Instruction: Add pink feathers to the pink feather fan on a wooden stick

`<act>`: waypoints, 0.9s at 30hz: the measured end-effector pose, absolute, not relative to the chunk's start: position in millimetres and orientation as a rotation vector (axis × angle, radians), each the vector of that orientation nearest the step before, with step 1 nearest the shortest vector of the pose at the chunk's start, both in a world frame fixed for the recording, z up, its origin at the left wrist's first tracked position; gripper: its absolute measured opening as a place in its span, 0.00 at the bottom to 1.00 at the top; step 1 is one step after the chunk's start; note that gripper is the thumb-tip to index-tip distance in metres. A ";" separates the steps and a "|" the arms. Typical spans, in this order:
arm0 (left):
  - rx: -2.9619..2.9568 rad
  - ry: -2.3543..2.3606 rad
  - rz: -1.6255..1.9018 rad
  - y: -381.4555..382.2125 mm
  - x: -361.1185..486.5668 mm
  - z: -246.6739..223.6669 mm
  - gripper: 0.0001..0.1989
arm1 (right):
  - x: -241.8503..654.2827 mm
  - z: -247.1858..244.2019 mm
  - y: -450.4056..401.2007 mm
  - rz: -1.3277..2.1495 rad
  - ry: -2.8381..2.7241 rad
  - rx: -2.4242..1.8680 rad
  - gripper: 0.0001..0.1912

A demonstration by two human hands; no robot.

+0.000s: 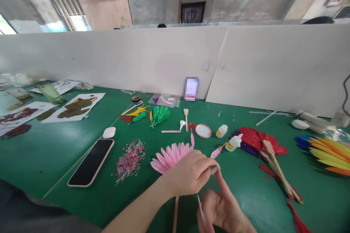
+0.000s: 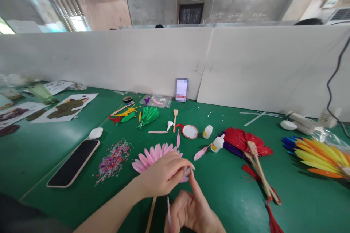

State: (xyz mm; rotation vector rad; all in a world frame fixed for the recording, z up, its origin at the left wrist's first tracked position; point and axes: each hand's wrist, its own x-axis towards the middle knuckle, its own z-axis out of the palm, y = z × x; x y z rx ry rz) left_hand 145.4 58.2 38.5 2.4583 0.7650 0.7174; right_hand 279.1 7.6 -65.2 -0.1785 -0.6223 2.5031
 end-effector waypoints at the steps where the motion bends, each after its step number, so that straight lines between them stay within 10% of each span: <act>1: 2.473 0.779 0.712 57.7 145.8 38.2 0.13 | 279.3 -65.3 8.0 2.503 -0.618 -0.211 0.58; 27: 2.603 0.827 0.616 60.8 144.9 31.7 0.11 | 282.0 -54.9 14.3 2.465 -0.766 -0.297 0.60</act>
